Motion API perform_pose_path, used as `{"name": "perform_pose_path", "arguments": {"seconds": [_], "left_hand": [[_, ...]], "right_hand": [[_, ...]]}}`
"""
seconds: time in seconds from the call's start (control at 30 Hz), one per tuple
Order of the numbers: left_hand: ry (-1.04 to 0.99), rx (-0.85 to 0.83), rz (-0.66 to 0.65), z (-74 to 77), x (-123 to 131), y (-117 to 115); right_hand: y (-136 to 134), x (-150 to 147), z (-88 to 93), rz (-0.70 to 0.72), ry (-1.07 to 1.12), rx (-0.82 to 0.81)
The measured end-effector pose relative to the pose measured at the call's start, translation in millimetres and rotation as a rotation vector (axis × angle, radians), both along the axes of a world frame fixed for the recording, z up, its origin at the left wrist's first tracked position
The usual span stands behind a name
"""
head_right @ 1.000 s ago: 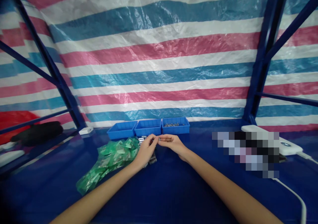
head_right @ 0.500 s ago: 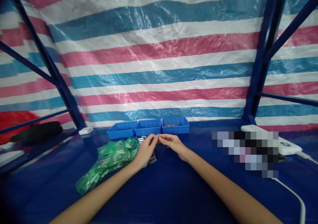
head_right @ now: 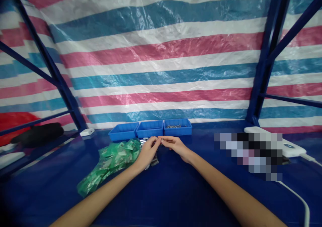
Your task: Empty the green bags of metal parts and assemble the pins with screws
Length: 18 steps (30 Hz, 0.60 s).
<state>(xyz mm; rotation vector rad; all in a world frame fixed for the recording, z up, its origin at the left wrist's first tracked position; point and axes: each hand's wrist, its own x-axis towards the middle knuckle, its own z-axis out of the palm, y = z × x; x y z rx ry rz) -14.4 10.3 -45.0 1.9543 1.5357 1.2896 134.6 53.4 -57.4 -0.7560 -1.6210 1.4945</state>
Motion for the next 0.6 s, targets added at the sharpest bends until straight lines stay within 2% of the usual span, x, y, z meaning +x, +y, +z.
{"name": "perform_pose_path", "arguments": {"seconds": [0.4, 0.6], "left_hand": [[0.01, -0.001, -0.013, 1.2, 1.8, -1.6], [0.043, -0.004, -0.019, 1.7, 2.2, -2.1]], "right_hand": [[1.1, 1.0, 0.5, 0.009, -0.017, 0.012], [3.5, -0.2, -1.9, -0.018, 0.034, -0.041]]}}
